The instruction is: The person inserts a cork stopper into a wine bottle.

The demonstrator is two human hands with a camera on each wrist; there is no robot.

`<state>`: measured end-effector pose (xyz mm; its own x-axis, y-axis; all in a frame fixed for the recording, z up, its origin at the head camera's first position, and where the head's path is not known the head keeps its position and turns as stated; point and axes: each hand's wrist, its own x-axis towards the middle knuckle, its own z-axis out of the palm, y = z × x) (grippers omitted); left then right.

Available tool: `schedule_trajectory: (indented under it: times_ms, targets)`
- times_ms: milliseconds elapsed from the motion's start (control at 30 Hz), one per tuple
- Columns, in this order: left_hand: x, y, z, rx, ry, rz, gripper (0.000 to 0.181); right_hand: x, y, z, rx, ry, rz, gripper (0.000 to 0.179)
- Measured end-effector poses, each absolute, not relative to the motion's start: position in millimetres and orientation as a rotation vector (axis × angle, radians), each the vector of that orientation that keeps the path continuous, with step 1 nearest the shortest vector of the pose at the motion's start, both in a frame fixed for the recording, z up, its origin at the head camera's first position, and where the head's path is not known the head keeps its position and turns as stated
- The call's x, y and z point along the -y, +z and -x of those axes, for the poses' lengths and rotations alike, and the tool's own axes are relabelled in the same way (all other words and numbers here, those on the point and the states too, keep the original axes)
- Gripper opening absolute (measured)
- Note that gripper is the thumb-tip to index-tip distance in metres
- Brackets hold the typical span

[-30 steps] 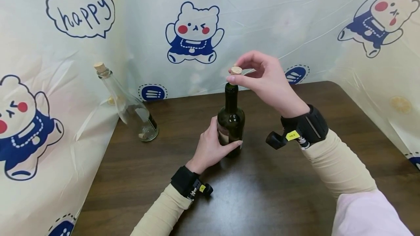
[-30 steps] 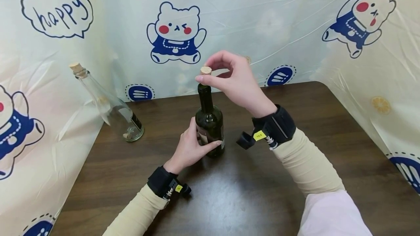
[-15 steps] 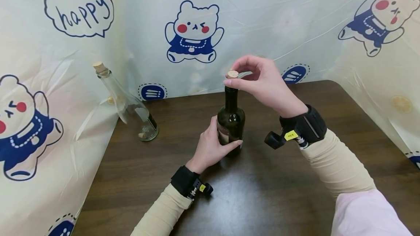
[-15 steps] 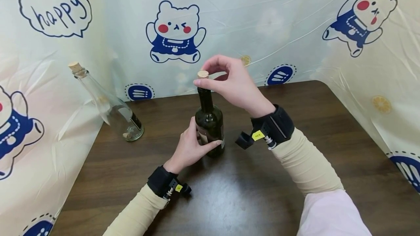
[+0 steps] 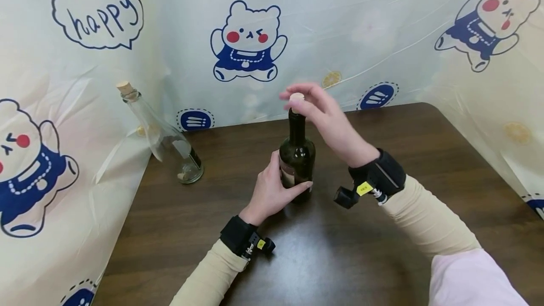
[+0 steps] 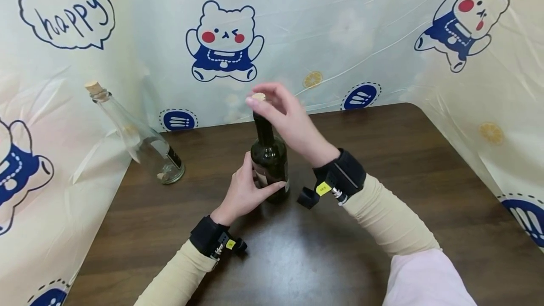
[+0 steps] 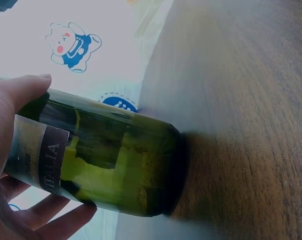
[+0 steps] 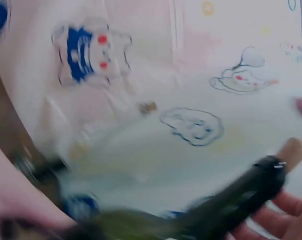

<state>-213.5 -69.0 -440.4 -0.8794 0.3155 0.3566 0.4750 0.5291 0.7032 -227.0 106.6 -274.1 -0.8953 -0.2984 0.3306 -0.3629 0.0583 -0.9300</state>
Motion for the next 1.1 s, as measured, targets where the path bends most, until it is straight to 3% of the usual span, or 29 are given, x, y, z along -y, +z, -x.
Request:
schedule_trajectory:
  times_ms: [200,500,1100]
  targets:
    - [69,-440,212,2.596,-1.276,0.655,0.089,-99,-282,227,2.26,2.381,-0.677,0.075]
    - [69,-441,212,2.597,-1.263,0.659,0.089,-89,-282,231,2.213,2.464,-0.622,0.06]
    - [69,-441,213,2.594,-1.256,0.659,0.087,-75,-285,233,2.021,2.466,-0.605,0.058]
